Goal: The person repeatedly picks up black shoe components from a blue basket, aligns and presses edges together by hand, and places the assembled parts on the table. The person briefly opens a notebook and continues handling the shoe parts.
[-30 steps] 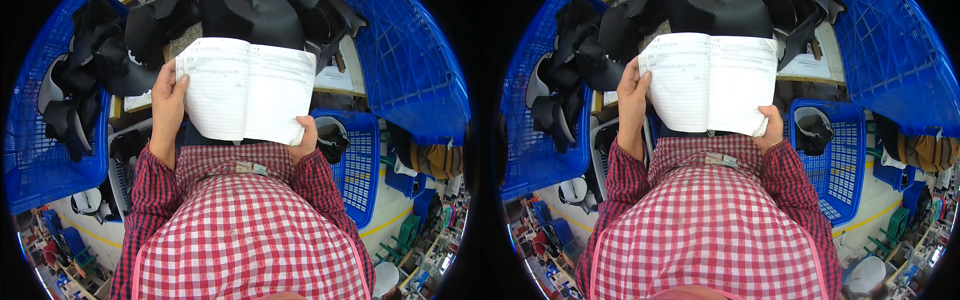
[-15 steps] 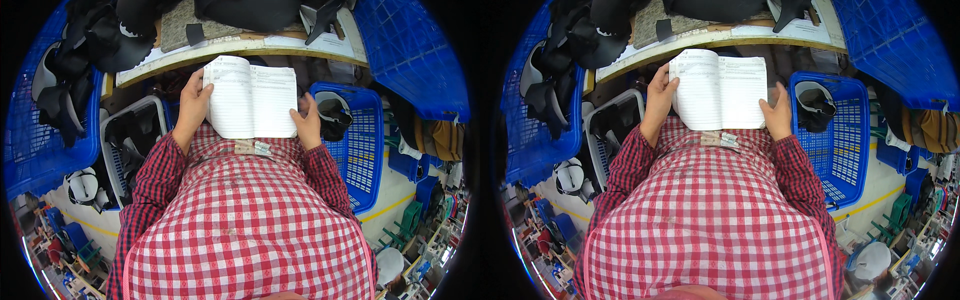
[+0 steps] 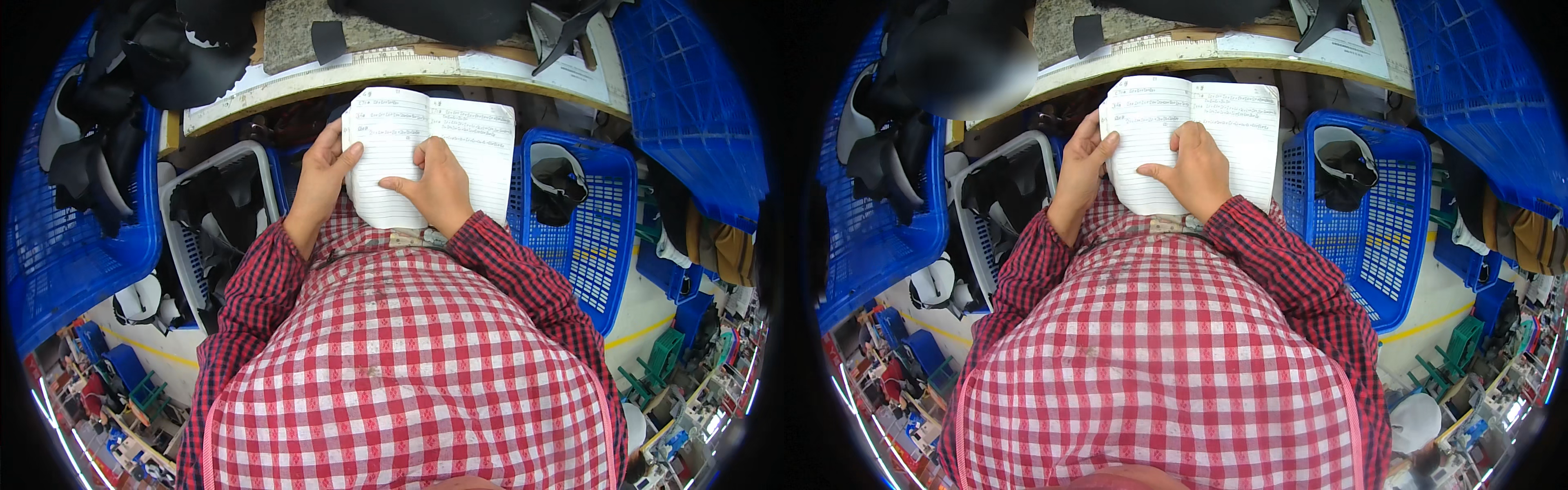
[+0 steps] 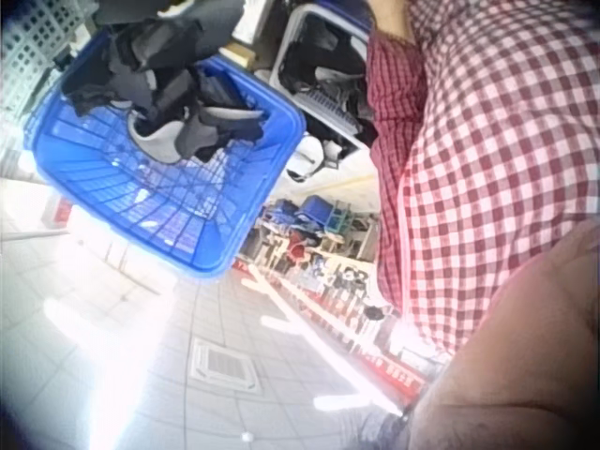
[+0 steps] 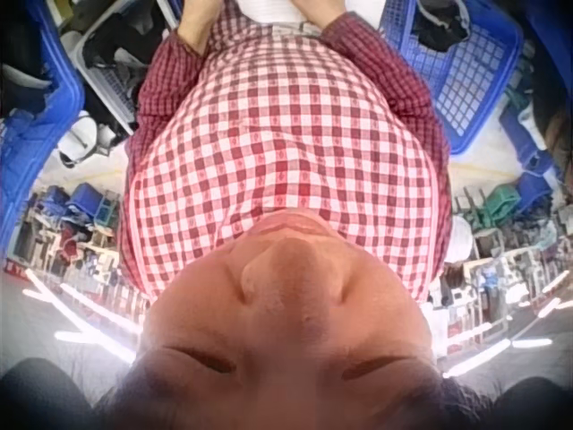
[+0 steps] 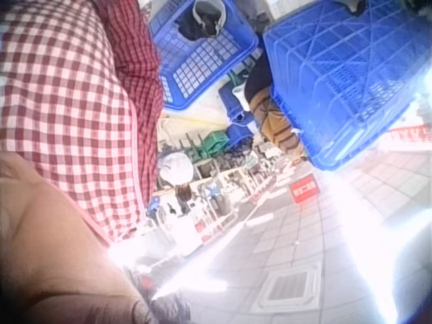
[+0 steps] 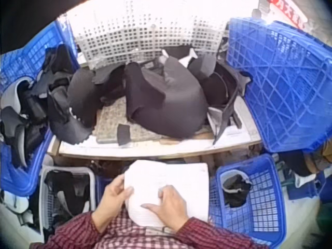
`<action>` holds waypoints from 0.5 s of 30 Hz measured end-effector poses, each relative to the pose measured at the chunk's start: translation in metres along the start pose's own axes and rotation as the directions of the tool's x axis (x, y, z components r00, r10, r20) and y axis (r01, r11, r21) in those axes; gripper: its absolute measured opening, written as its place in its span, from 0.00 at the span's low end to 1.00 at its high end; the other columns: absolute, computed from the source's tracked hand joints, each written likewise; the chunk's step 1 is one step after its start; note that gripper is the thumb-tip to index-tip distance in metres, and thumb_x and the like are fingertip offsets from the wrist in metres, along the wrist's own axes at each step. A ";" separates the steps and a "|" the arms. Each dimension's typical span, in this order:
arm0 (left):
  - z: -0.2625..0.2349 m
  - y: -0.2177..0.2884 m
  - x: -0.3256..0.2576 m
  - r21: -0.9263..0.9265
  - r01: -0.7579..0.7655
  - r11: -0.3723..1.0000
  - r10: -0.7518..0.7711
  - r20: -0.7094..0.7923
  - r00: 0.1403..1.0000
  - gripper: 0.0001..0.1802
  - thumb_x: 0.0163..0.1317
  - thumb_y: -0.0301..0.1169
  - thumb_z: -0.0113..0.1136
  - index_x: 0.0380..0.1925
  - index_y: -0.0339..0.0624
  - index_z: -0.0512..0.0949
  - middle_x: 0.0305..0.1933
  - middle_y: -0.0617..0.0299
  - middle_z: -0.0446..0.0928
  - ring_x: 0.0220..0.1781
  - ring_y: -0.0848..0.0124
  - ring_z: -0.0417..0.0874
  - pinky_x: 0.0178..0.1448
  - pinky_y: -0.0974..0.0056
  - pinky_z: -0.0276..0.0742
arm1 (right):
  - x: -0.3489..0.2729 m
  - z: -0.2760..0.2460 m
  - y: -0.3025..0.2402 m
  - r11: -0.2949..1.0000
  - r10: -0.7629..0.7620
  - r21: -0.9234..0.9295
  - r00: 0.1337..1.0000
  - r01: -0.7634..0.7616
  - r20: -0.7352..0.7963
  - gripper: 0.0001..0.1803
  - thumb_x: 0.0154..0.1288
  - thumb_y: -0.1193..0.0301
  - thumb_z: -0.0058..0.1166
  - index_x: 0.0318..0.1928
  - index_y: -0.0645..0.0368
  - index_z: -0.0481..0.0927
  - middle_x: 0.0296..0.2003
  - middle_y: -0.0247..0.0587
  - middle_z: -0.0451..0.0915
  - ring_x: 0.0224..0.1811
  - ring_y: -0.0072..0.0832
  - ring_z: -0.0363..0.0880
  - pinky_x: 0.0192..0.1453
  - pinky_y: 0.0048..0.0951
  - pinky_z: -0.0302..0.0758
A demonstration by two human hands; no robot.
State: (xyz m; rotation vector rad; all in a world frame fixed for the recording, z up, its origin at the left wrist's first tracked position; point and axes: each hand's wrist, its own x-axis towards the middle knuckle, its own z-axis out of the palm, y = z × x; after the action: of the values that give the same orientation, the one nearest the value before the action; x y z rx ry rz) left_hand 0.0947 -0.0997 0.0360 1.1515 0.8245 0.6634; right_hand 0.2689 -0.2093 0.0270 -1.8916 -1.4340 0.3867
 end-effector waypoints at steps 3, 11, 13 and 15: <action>-0.005 -0.006 0.001 -0.055 0.045 0.997 -0.041 0.071 0.997 0.29 0.75 0.29 0.62 0.72 0.34 0.69 0.63 0.52 0.82 0.63 0.70 0.82 0.67 0.65 0.75 | 0.004 0.001 0.008 0.986 0.139 0.080 0.986 -0.146 0.090 0.29 0.54 0.58 0.81 0.38 0.56 0.70 0.30 0.38 0.73 0.30 0.29 0.72 0.35 0.30 0.75; -0.008 -0.015 0.012 -0.208 0.121 0.971 -0.097 0.124 0.988 0.25 0.74 0.28 0.62 0.68 0.31 0.73 0.61 0.51 0.83 0.60 0.70 0.84 0.64 0.66 0.79 | 0.010 -0.004 0.035 0.871 0.292 0.340 0.931 -0.353 0.220 0.19 0.65 0.65 0.74 0.43 0.57 0.75 0.36 0.31 0.78 0.37 0.19 0.76 0.43 0.23 0.77; -0.004 -0.011 0.013 -0.187 0.128 0.974 -0.103 0.139 0.985 0.24 0.73 0.27 0.63 0.66 0.30 0.74 0.61 0.52 0.83 0.60 0.69 0.85 0.65 0.66 0.79 | 0.009 -0.009 0.040 0.885 0.276 0.370 0.958 -0.285 0.076 0.23 0.65 0.59 0.74 0.46 0.58 0.75 0.41 0.34 0.77 0.41 0.22 0.75 0.43 0.24 0.79; 0.006 -0.006 0.017 -0.177 0.122 0.977 -0.093 0.167 0.982 0.25 0.71 0.25 0.65 0.66 0.30 0.74 0.61 0.52 0.83 0.59 0.69 0.85 0.65 0.66 0.79 | 0.009 -0.019 0.040 0.858 0.341 0.380 0.936 -0.346 0.081 0.38 0.64 0.52 0.73 0.64 0.59 0.69 0.57 0.45 0.73 0.57 0.33 0.74 0.55 0.34 0.80</action>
State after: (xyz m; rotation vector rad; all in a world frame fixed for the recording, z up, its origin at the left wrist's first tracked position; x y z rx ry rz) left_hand 0.1089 -0.0903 0.0278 0.9687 0.6698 0.5397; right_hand 0.3121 -0.2128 0.0139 -1.8053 -0.9284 0.7944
